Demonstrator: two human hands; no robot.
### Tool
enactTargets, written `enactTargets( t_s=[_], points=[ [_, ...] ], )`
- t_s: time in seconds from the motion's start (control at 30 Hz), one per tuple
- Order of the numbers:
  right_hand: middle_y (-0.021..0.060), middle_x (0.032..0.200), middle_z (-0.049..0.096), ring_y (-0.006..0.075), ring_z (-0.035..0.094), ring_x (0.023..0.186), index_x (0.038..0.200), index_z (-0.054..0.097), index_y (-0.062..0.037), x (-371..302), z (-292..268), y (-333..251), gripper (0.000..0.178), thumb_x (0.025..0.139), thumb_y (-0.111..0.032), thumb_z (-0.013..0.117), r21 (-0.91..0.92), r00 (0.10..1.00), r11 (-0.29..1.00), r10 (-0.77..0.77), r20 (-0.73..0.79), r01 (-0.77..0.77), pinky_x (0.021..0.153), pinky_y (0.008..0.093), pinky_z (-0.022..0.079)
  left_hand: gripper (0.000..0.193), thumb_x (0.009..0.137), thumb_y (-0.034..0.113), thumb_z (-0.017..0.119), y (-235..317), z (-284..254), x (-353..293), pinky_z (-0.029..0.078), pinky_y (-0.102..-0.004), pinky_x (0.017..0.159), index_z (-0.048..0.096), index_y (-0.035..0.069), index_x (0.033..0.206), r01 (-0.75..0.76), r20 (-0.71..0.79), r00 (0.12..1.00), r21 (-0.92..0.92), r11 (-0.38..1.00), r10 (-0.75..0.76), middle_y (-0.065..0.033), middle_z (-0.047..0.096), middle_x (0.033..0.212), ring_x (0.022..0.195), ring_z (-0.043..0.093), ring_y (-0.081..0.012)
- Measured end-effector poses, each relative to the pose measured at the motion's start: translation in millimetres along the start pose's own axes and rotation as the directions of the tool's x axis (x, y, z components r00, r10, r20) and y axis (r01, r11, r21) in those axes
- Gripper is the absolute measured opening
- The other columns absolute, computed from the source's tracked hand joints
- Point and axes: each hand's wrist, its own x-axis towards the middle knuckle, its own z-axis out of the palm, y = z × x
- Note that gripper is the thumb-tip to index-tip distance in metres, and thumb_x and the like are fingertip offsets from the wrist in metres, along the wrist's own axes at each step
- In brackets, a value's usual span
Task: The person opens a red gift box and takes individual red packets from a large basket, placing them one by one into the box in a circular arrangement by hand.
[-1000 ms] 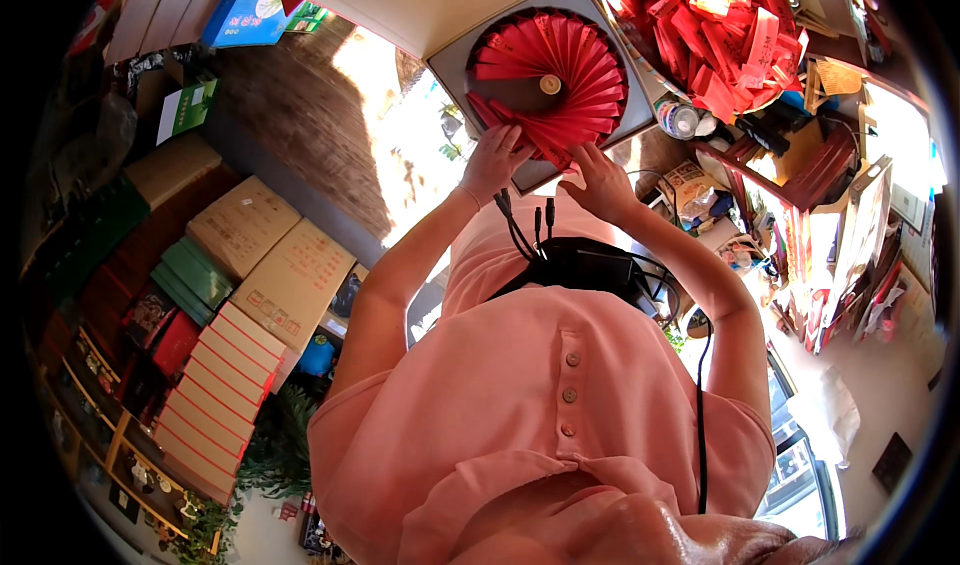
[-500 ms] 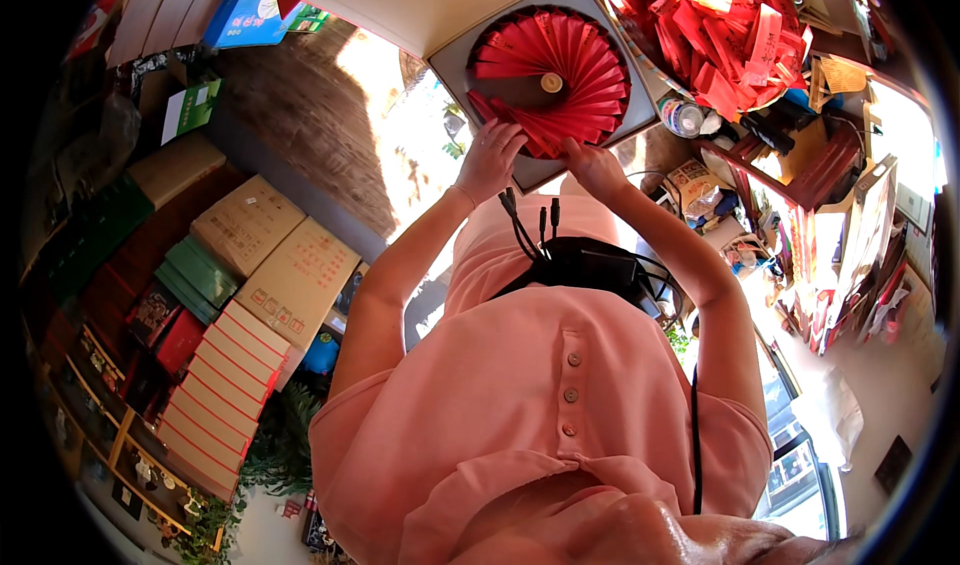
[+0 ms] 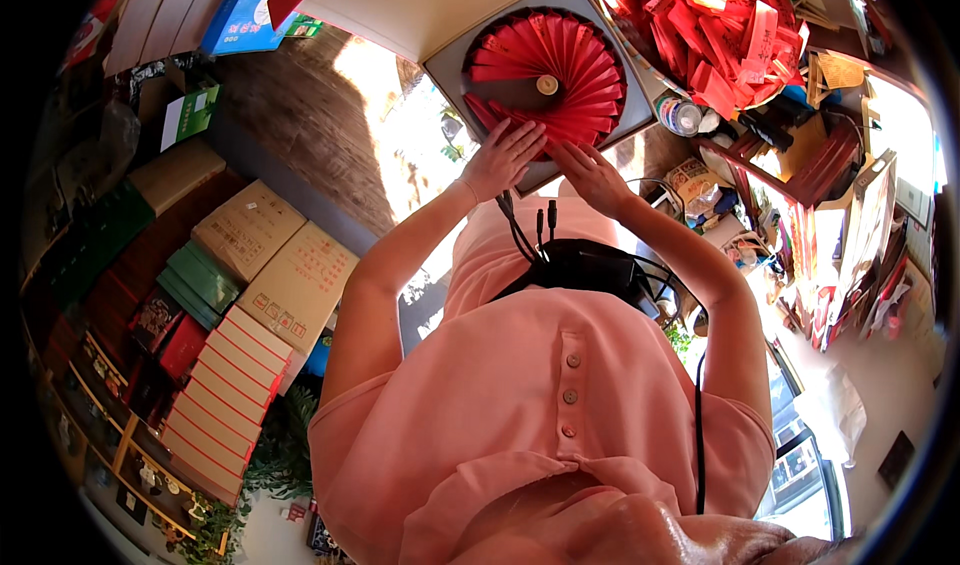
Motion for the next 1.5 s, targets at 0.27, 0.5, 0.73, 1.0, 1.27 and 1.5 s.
enactTargets(
  t_s=[0.27,0.5,0.73,1.0,1.27,1.5],
  points=[
    [0.0075,0.148,0.027,0.0213,0.029,0.135,0.139,0.034,-0.0045,-4.6,-4.9,-2.5,0.064,0.077,-0.008,0.051,0.046,0.994,0.997,0.05,0.099,-0.055,0.112,0.0395,0.024,0.069,0.084,0.031,0.053,3.7,8.4,-3.5,0.013,-0.0443,0.114,0.026,0.01,0.144,0.002,0.057,0.998,-0.037,0.999,0.0,-0.0062,0.02,0.151,0.14,0.018,-0.0193],
    [0.0145,0.129,0.044,0.0309,0.046,0.118,0.123,0.048,-0.0035,-9.4,-13.6,22.0,0.051,0.072,0.002,0.053,0.338,0.929,0.882,0.366,-0.053,-0.328,0.099,0.0404,0.038,0.066,0.087,0.029,0.05,0.2,-1.0,-8.4,0.016,-0.0456,0.112,0.026,0.006,0.143,0.114,0.046,0.992,0.0,0.994,-0.113,-0.0115,0.02,0.15,0.139,0.018,-0.0245],
    [0.0159,0.115,0.047,0.0332,0.052,0.104,0.117,0.051,-0.0048,-36.1,-40.6,97.0,0.044,0.075,0.006,0.05,0.529,0.618,0.688,0.709,-0.341,-0.497,0.083,0.036,0.048,0.063,0.092,0.016,0.043,-5.8,5.3,-12.9,0.014,-0.0448,0.111,0.011,-0.001,0.144,0.524,-0.161,0.591,-0.668,0.528,-0.79,-0.0256,0.01,0.149,0.139,0.012,-0.0361],
    [0.0142,0.114,0.048,0.0272,0.056,0.101,0.111,0.055,-0.0042,-63.1,-26.8,113.5,0.039,0.075,0.009,0.048,0.687,0.546,0.588,0.773,-0.323,-0.426,0.073,0.0295,0.053,0.068,0.089,0.007,0.043,4.4,28.6,-2.2,0.024,-0.0392,0.108,0.002,-0.005,0.143,0.507,0.097,0.427,-0.849,0.15,-0.899,-0.0305,0.021,0.144,0.134,0.027,-0.0381],
    [0.0115,0.109,0.052,0.0221,0.059,0.089,0.108,0.057,-0.0047,-70.6,-44.8,121.7,0.034,0.077,0.007,0.05,0.729,0.532,0.519,0.809,-0.249,-0.447,0.071,0.0278,0.052,0.06,0.09,0.01,0.047,4.5,8.1,5.6,0.03,-0.0414,0.107,0.018,-0.005,0.14,0.537,-0.283,0.444,-0.675,0.505,-0.85,-0.0245,0.022,0.144,0.132,0.03,-0.0355],
    [0.0231,0.11,0.053,0.0352,0.061,0.087,0.126,0.036,-0.0063,-41.3,-19.0,117.7,0.056,0.077,-0.01,0.062,0.64,0.673,0.467,0.732,0.109,-0.611,0.074,0.0441,0.048,0.05,0.083,-0.005,0.049,-5.2,-8.6,24.0,0.045,-0.0402,0.09,0.034,-0.003,0.131,0.597,-0.122,0.365,-0.731,0.332,-0.923,-0.0238,0.042,0.122,0.109,0.05,-0.0385]
  ],
)
